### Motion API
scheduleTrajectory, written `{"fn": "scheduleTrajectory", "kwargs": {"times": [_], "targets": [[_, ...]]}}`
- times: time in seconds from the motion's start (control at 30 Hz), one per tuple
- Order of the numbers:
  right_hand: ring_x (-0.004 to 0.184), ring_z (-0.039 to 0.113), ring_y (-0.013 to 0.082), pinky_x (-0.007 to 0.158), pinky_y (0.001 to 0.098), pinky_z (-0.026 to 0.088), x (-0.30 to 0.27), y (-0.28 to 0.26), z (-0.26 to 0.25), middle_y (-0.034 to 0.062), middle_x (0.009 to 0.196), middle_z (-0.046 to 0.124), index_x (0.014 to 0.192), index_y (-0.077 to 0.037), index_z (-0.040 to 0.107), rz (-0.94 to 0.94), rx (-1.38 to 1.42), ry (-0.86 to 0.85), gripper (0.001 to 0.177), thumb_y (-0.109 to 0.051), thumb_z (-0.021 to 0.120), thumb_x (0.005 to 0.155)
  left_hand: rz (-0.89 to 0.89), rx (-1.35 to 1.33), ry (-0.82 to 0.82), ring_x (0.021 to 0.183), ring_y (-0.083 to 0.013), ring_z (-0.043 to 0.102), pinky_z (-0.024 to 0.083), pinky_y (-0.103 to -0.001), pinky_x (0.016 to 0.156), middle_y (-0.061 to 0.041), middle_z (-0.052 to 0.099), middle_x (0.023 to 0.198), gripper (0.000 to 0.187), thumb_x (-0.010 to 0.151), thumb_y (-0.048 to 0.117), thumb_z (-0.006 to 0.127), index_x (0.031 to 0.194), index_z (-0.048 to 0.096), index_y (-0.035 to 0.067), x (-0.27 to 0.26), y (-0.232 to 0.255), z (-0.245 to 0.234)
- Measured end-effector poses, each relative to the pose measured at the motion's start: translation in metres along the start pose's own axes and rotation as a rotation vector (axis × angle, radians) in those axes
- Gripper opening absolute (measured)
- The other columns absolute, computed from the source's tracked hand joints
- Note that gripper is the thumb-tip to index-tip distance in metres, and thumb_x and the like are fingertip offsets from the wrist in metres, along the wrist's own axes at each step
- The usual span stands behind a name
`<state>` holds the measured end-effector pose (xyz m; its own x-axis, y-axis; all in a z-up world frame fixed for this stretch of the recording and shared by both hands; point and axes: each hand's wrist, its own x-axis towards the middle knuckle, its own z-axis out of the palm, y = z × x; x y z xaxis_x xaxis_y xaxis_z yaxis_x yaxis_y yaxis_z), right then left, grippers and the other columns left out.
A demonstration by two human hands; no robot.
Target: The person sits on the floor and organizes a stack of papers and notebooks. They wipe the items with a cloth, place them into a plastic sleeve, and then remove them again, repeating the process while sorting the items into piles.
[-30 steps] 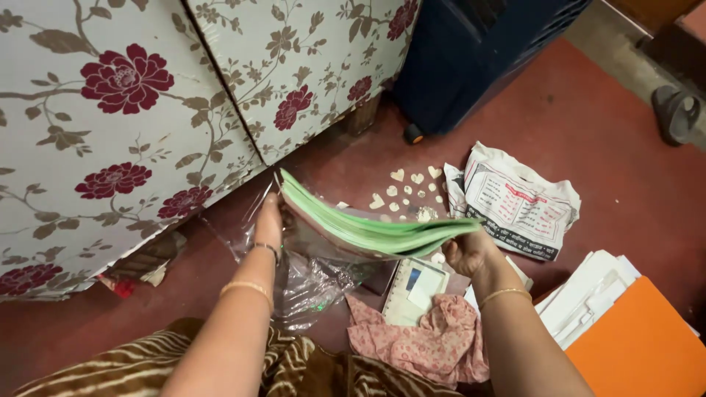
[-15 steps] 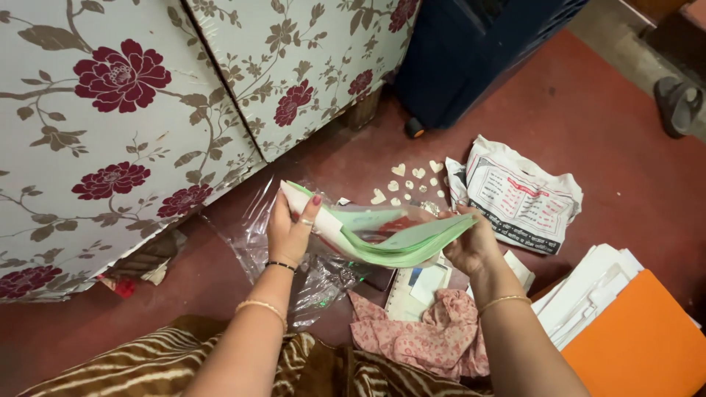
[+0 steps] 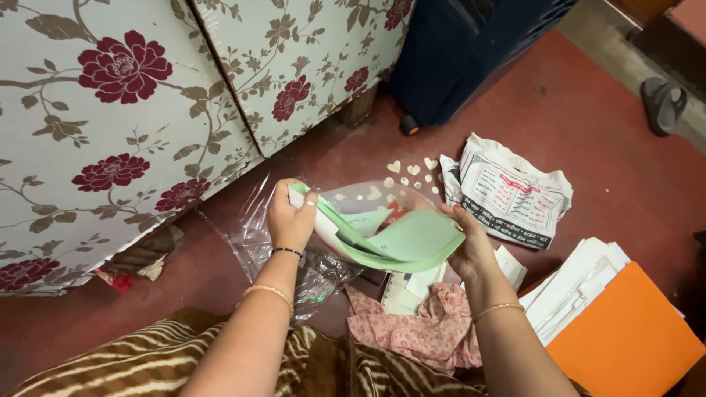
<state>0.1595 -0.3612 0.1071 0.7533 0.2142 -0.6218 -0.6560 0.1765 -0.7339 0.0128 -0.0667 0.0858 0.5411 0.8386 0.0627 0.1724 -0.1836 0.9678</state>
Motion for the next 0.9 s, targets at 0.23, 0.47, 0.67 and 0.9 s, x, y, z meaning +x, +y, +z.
{"fn": "scheduleTrajectory", "kwargs": {"times": [0.23,0.47,0.67,0.9], "targets": [[0.094,0.066,0.0208,0.086,0.0362,0.056,0.022,0.022,-0.018,0.0083,0.105,0.067,0.112,-0.010,0.064,-0.086,-0.094,-0.068,0.033,-0.038,0.068,0.095,0.108,0.108,0.022,0.092,-0.0283,0.070,0.055,-0.040,0.081,-0.008,0.072,0.099,0.022,0.081,0.016,0.075,0.100,0.065,0.012,-0.004,-0.002,0.007],[0.077,0.064,0.0192,0.063,0.0357,0.055,0.026,0.023,-0.029,0.0071,0.090,0.066,0.103,-0.008,0.063,0.174,-0.397,0.040,0.025,-0.027,0.058,0.087,0.510,0.363,-0.027,0.109,-0.0310,0.065,0.038,-0.051,0.106,-0.008,0.068,0.112,0.030,0.078,0.016,0.072,0.107,0.066,0.015,-0.010,0.050,-0.007],[0.061,0.060,0.0178,0.048,0.0263,0.052,0.045,0.029,-0.026,0.0085,0.083,0.061,0.096,-0.003,0.059,0.182,-0.196,-0.007,0.019,-0.021,0.055,0.091,1.062,0.391,-0.771,0.098,-0.0305,0.066,0.029,-0.056,0.118,-0.012,0.069,0.091,0.059,0.073,0.061,0.074,0.097,0.070,0.008,-0.058,0.105,0.008],[0.057,0.063,0.0166,0.053,0.0293,0.057,-0.021,0.003,0.014,0.0071,0.085,0.069,0.120,-0.006,0.064,-0.030,-0.636,0.058,0.027,-0.019,0.047,0.103,0.538,0.691,-1.020,0.092,-0.0347,0.072,0.056,-0.049,0.079,-0.014,0.075,0.098,0.061,0.081,0.009,0.061,0.141,0.061,0.019,-0.088,0.092,0.049]]}}
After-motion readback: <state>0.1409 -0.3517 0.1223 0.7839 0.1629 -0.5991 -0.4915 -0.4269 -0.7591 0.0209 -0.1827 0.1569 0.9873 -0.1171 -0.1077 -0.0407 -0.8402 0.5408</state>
